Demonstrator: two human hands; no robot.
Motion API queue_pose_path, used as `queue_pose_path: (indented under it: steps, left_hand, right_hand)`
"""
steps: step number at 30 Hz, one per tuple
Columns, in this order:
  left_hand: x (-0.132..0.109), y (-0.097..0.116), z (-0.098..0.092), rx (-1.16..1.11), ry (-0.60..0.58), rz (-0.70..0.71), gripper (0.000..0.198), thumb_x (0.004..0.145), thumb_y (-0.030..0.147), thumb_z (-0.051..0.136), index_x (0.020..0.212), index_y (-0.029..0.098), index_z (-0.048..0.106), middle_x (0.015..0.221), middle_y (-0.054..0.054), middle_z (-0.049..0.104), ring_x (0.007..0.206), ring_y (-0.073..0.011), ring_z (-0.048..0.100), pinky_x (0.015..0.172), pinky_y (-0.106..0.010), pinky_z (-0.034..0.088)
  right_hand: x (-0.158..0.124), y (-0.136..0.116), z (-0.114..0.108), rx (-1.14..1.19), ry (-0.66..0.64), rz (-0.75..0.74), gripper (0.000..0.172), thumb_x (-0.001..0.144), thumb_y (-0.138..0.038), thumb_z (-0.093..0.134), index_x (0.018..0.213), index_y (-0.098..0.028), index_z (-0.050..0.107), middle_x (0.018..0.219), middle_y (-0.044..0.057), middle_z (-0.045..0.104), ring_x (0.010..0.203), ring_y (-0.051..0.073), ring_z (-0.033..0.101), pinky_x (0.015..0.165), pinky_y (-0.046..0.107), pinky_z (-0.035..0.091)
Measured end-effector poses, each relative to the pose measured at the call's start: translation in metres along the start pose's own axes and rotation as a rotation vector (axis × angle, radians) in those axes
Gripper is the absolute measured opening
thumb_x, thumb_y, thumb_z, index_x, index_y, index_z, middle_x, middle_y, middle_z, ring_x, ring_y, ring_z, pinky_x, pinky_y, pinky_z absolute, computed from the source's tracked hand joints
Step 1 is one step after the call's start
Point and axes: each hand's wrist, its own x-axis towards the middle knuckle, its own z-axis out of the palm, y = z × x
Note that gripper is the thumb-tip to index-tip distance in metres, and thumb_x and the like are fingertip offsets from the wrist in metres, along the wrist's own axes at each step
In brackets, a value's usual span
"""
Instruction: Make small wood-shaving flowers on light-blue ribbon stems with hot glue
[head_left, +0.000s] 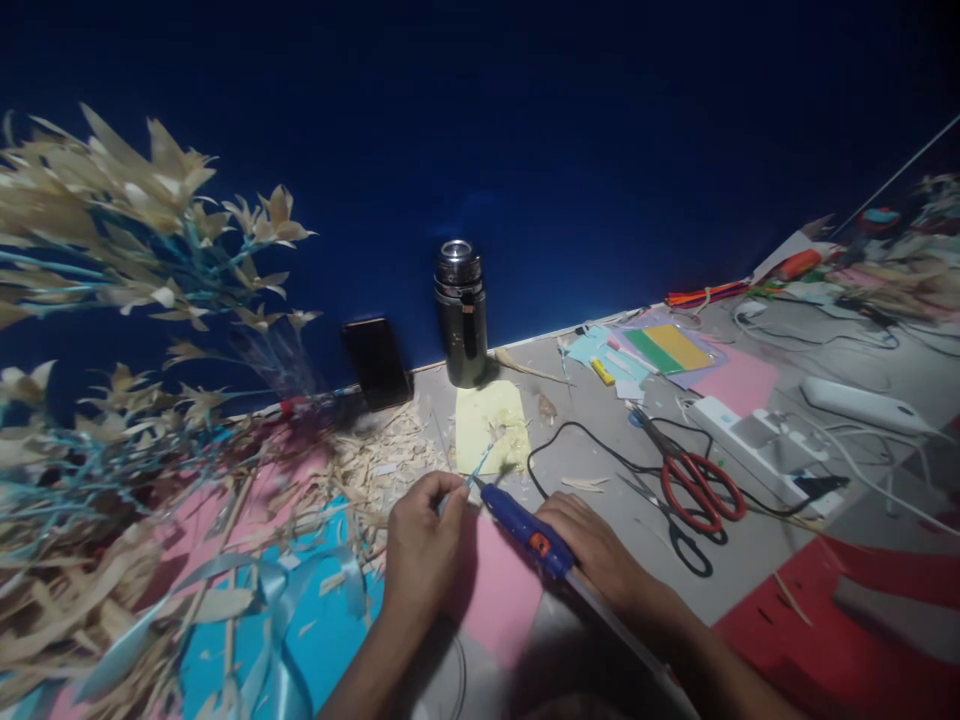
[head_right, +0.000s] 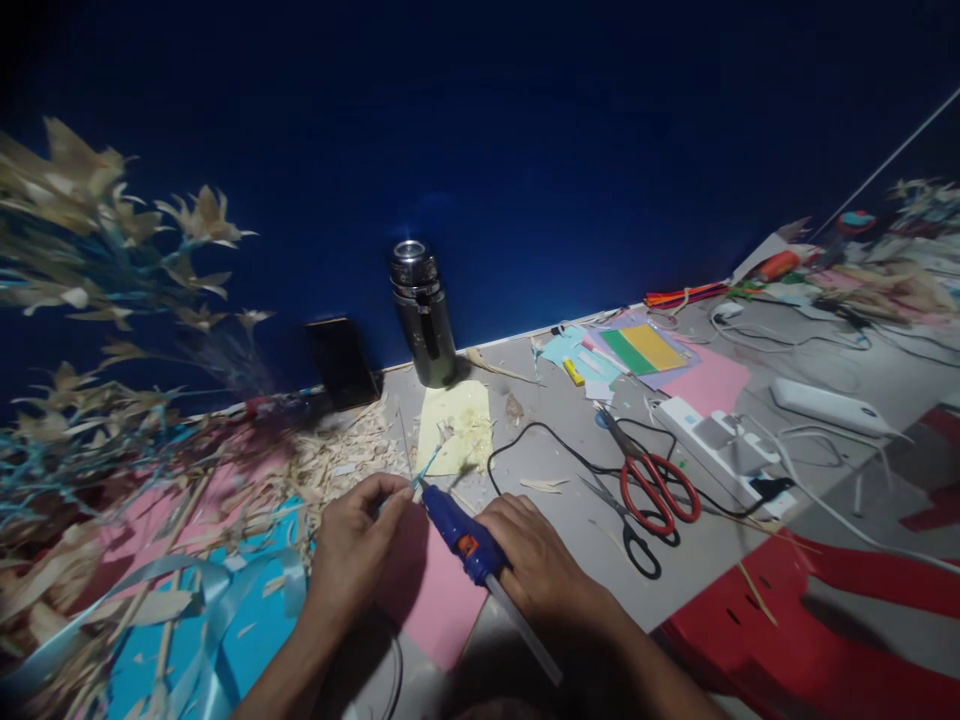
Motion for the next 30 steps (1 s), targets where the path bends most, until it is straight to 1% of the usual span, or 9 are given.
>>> queue_pose_path:
  steps: [7,12,16,19,24,27,30]
  left_hand:
    - [-0.0009,-0.0007,0.0012,-0.034,0.008,-0.003,0.019,0.075,0.037,0.060,0.066,0.022,0.067,0.060,0.000,0.064,0.060,-0.0209,0.058,0.062,-0.032,0.045]
    - [-0.0003,-0.0009,0.0010,-0.066,-0.013,-0.033,0.019,0.073,0.038,0.062,0.065,0.022,0.066,0.054,0.001,0.060,0.058,-0.0207,0.057,0.056,-0.030,0.043]
    - [0.0004,-0.0027,0.0016,-0.089,-0.022,-0.063,0.017,0.072,0.037,0.063,0.065,0.021,0.067,0.050,0.002,0.057,0.053,-0.0193,0.054,0.052,-0.029,0.041]
    - [0.0008,-0.0047,0.0021,-0.102,-0.030,-0.084,0.017,0.071,0.036,0.065,0.065,0.021,0.068,0.050,0.002,0.058,0.050,-0.0179,0.052,0.050,-0.028,0.039]
    - [0.0006,-0.0053,0.0027,-0.123,-0.045,-0.107,0.018,0.071,0.037,0.067,0.068,0.019,0.069,0.054,0.001,0.062,0.048,-0.0158,0.051,0.050,-0.028,0.040]
    - [-0.0001,-0.0044,0.0038,-0.141,-0.043,-0.115,0.020,0.070,0.038,0.068,0.068,0.019,0.070,0.053,0.001,0.061,0.048,-0.0154,0.050,0.049,-0.027,0.039]
    - [-0.0007,-0.0042,0.0046,-0.167,-0.039,-0.133,0.020,0.068,0.039,0.070,0.067,0.018,0.070,0.052,0.001,0.060,0.047,-0.0150,0.049,0.048,-0.027,0.038]
  right_hand:
    - [-0.0021,-0.0055,-0.0024,-0.005,-0.015,0.017,0.019,0.101,-0.028,0.041,0.099,-0.020,0.058,0.089,0.007,0.061,0.082,0.023,0.052,0.076,0.037,0.042]
    - [-0.0023,-0.0101,-0.0051,0.004,-0.010,0.026,0.024,0.103,-0.031,0.037,0.100,-0.019,0.059,0.090,0.007,0.060,0.083,0.023,0.053,0.078,0.038,0.042]
    - [-0.0032,-0.0094,-0.0063,-0.003,-0.011,0.018,0.025,0.103,-0.031,0.037,0.099,-0.019,0.058,0.090,0.007,0.061,0.083,0.024,0.053,0.078,0.038,0.042]
    - [-0.0048,-0.0081,-0.0064,0.008,0.008,0.033,0.025,0.103,-0.032,0.037,0.097,-0.019,0.058,0.089,0.007,0.060,0.082,0.024,0.052,0.077,0.039,0.042]
    - [-0.0070,-0.0085,-0.0071,0.031,-0.024,0.053,0.025,0.103,-0.033,0.038,0.097,-0.019,0.058,0.090,0.007,0.060,0.084,0.023,0.053,0.079,0.038,0.042]
    - [-0.0068,-0.0072,-0.0050,0.028,-0.032,0.046,0.023,0.102,-0.033,0.040,0.095,-0.020,0.058,0.088,0.006,0.060,0.081,0.023,0.052,0.077,0.037,0.042]
    - [-0.0070,-0.0039,-0.0024,-0.004,0.025,0.028,0.021,0.101,-0.030,0.039,0.098,-0.020,0.058,0.090,0.007,0.061,0.082,0.024,0.053,0.078,0.039,0.042]
